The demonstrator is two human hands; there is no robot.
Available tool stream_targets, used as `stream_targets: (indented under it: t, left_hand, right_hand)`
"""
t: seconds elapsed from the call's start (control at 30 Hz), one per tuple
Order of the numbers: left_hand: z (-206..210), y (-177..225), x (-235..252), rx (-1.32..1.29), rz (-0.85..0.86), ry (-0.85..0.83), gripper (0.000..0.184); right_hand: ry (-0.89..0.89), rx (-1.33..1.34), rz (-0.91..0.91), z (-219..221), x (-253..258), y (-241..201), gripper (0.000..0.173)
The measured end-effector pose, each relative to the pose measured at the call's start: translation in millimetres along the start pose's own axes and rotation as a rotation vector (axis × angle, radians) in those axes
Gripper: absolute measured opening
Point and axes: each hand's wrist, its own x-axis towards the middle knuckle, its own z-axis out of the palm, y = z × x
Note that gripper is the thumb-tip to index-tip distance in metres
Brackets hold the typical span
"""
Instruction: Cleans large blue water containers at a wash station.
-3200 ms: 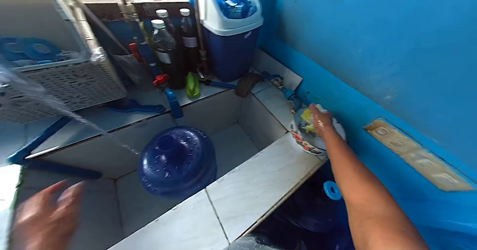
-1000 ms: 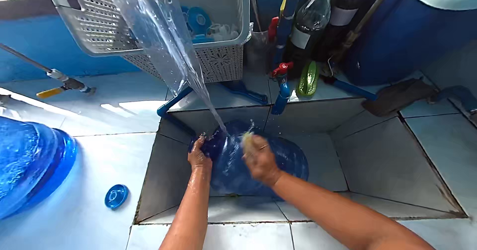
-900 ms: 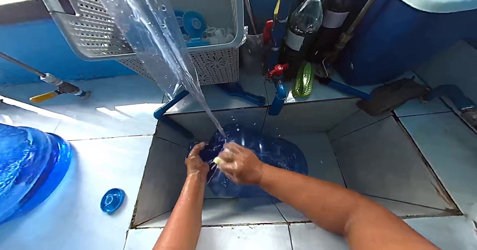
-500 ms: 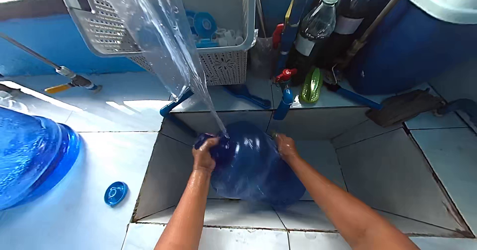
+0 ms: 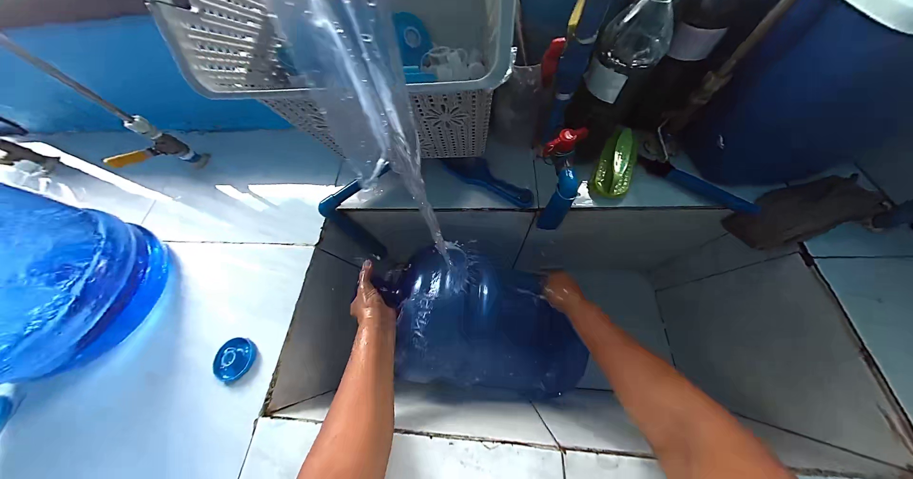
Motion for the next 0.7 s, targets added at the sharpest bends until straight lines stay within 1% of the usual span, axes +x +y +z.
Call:
stream_targets:
  t: [0.03,0.07,0.1,0.13,0.17,0.2,0.23,0.27,0.3,0.33,0.37,0.4,0.43,0.47,0.5,0.53,0.57,0.6,0.63,0.67,0.7]
  left_hand:
    - [8,7,-3,0.007,0.001,0.071,0.034]
    - [12,9,-13,0.007,0.047,0.016,0.024]
    - [10,9,-22,-0.021,0.107,-0.150,0.022]
    - [6,5,-22,-0.066,0.155,-0.359,0.024]
    - [2,-1,-18,-0.134,0.151,-0.500,0.030]
    - [-1,-8,-17,-0.166,0.127,-0.502,0.031]
    - [3,-12,-22,-0.144,0.096,-0.376,0.025]
    - [8,-12,-28,-0.123,0.029,-0.214,0.026]
    - [13,-10,-33,-0.101,-0.018,-0.127,0.025]
    - [16,-9,-39,-0.080,-0.006,-0.139,0.015]
    - [13,-10,-43,-0.084,0.045,-0.234,0.009]
    - [7,-12,-43,-0.106,0.095,-0.381,0.016]
    - [2,-12,-38,-0.127,0.119,-0.508,0.028]
    - [-3,-12,-29,-0.136,0.115,-0.578,0.037]
    - [-7,-11,-20,-0.123,0.105,-0.554,0.036]
    - [-9,-9,-11,-0.094,0.099,-0.419,0.027]
    - [-6,-5,-2,-0.063,0.076,-0.199,0.020]
    - [1,2,4,-0.044,0.042,-0.002,0.029]
    - [9,7,0,-0.018,0.029,0.082,0.032]
    - [14,9,-12,0.004,0.054,0.036,0.027]
    - [14,9,-24,-0.001,0.108,-0.129,0.024]
  right_hand:
    - [0.019,0.030,0.076,1,-8,6,0.042]
    - [0.068,0.105,0.094,-1,-21,0,0.043]
    - [0.169,0.218,0.061,-3,-35,-16,0.044]
    - [0.313,0.307,-0.029,-5,-49,-38,0.042]
    - [0.469,0.370,-0.192,3,-61,-58,0.038]
    - [0.556,0.348,-0.410,18,-71,-75,0.035]
    - [0.564,0.273,-0.652,35,-76,-92,0.035]
    - [0.491,0.147,-0.858,45,-83,-111,0.033]
    - [0.373,-0.013,-0.976,40,-89,-133,0.030]
    - [0.199,-0.158,-0.949,22,-91,-156,0.030]
    - [0.013,-0.201,-0.811,-3,-84,-176,0.030]
    - [-0.086,-0.132,-0.652,-27,-63,-184,0.028]
    - [-0.072,0.000,-0.539,-42,-33,-173,0.026]
    - [-0.040,0.136,-0.438,-47,-6,-146,0.026]
    - [-0.002,0.178,-0.344,-38,11,-107,0.030]
    - [0.035,0.150,-0.251,-20,18,-62,0.034]
    - [0.041,0.103,-0.146,-3,14,-25,0.038]
    - [0.047,0.062,-0.059,7,6,-5,0.041]
    - [0.056,0.049,0.015,7,-5,-3,0.044]
    - [0.105,0.111,0.060,4,-19,-12,0.044]
    - [0.206,0.214,0.063,-1,-32,-28,0.043]
